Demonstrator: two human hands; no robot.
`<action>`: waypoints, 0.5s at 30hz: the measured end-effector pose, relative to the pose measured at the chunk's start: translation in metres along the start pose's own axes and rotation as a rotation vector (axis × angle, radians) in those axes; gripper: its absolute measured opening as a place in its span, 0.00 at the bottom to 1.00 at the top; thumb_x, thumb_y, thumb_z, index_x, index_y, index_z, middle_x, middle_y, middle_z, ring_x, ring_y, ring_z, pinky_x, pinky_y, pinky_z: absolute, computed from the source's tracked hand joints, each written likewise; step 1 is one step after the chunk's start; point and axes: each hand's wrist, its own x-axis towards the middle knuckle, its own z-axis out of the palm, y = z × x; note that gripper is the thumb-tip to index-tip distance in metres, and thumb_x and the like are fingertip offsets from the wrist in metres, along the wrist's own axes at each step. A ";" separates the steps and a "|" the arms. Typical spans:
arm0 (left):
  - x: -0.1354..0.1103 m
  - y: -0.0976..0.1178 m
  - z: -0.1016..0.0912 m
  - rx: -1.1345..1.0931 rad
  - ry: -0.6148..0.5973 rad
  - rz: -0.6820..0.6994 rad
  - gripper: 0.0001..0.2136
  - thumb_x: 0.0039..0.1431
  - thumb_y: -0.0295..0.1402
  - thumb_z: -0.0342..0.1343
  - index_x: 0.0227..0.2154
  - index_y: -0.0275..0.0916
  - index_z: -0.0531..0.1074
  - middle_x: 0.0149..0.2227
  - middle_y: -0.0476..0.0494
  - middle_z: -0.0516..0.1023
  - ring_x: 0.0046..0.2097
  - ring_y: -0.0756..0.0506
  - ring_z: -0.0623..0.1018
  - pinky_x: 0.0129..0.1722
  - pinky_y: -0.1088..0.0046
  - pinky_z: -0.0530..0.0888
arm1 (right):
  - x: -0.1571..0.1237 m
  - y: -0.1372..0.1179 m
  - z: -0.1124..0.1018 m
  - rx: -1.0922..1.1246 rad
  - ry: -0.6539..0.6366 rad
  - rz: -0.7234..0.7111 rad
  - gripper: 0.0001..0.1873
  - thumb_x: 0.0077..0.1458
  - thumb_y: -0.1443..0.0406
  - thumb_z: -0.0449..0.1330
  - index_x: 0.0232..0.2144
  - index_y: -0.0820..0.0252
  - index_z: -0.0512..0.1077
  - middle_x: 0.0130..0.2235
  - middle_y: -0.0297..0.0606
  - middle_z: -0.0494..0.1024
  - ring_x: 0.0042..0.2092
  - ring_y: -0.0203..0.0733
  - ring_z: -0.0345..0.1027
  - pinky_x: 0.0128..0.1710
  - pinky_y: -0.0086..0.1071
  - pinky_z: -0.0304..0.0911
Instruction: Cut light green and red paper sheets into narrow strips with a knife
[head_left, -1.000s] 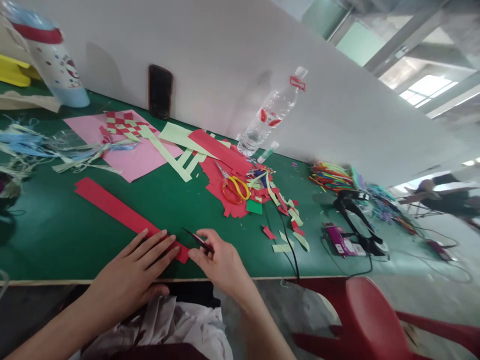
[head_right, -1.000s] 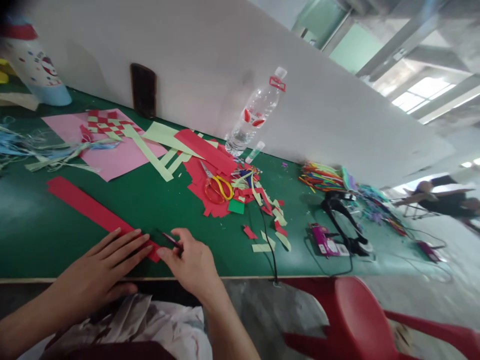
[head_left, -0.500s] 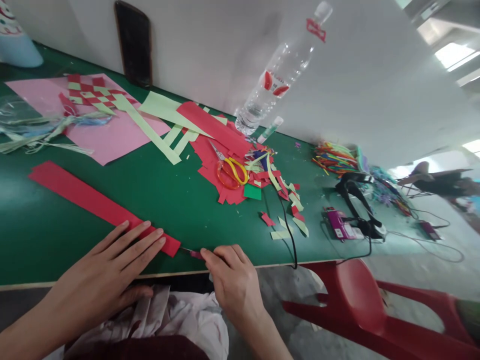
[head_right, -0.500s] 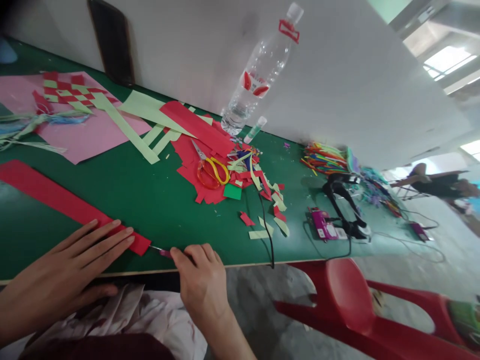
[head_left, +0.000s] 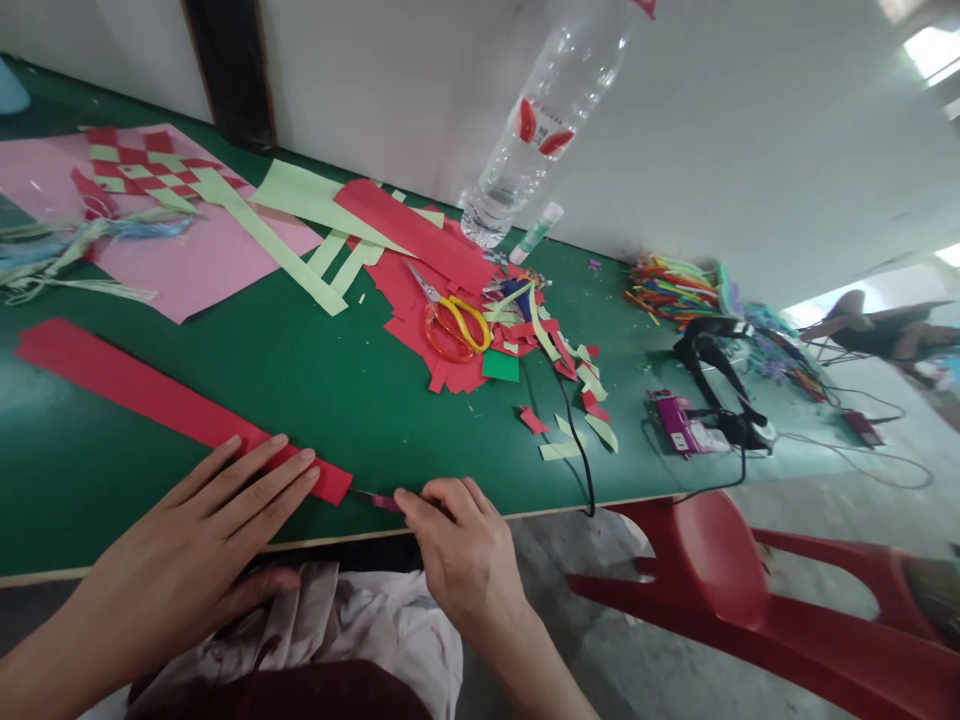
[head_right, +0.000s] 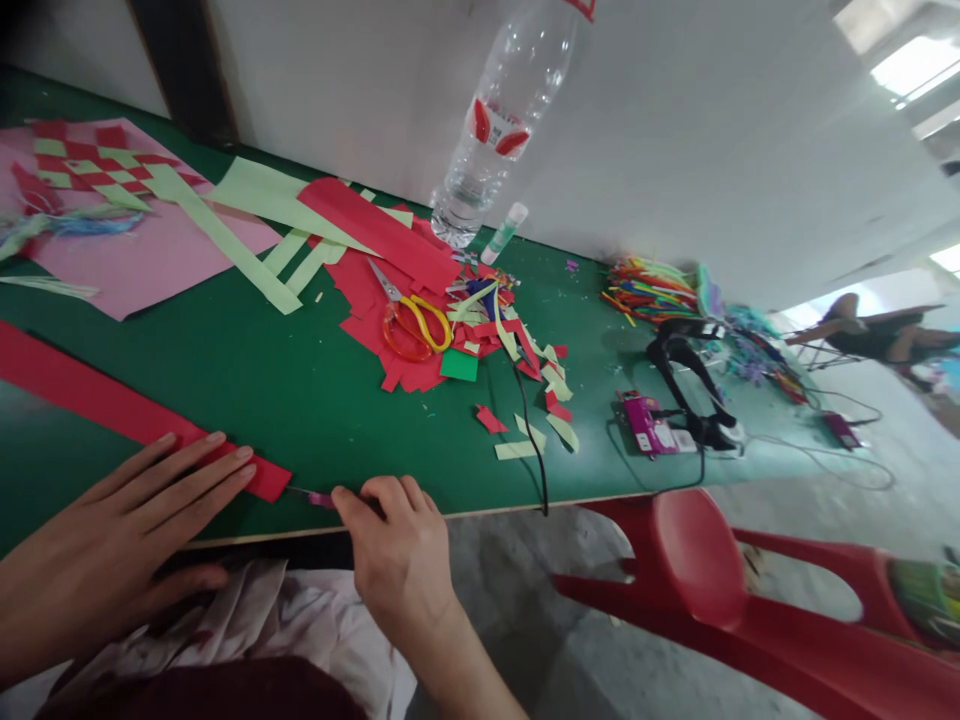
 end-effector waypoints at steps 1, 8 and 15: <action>0.000 0.000 0.000 0.005 -0.005 0.001 0.42 0.69 0.58 0.54 0.77 0.38 0.54 0.71 0.37 0.74 0.72 0.30 0.71 0.78 0.47 0.53 | 0.000 0.000 0.000 0.000 0.006 0.002 0.18 0.72 0.72 0.55 0.53 0.55 0.83 0.40 0.40 0.80 0.37 0.43 0.71 0.38 0.35 0.70; -0.002 -0.002 0.000 0.033 -0.015 0.016 0.42 0.69 0.59 0.52 0.77 0.37 0.53 0.70 0.34 0.74 0.71 0.29 0.71 0.77 0.46 0.53 | -0.001 -0.001 0.002 -0.007 0.003 0.025 0.19 0.73 0.71 0.54 0.53 0.54 0.83 0.40 0.40 0.80 0.37 0.43 0.70 0.38 0.35 0.69; -0.001 -0.003 -0.002 0.031 -0.007 0.039 0.42 0.70 0.56 0.51 0.77 0.34 0.53 0.69 0.33 0.75 0.72 0.28 0.70 0.78 0.47 0.50 | 0.000 -0.002 0.001 0.013 0.023 0.016 0.19 0.73 0.71 0.54 0.52 0.55 0.83 0.39 0.40 0.80 0.36 0.44 0.70 0.37 0.36 0.68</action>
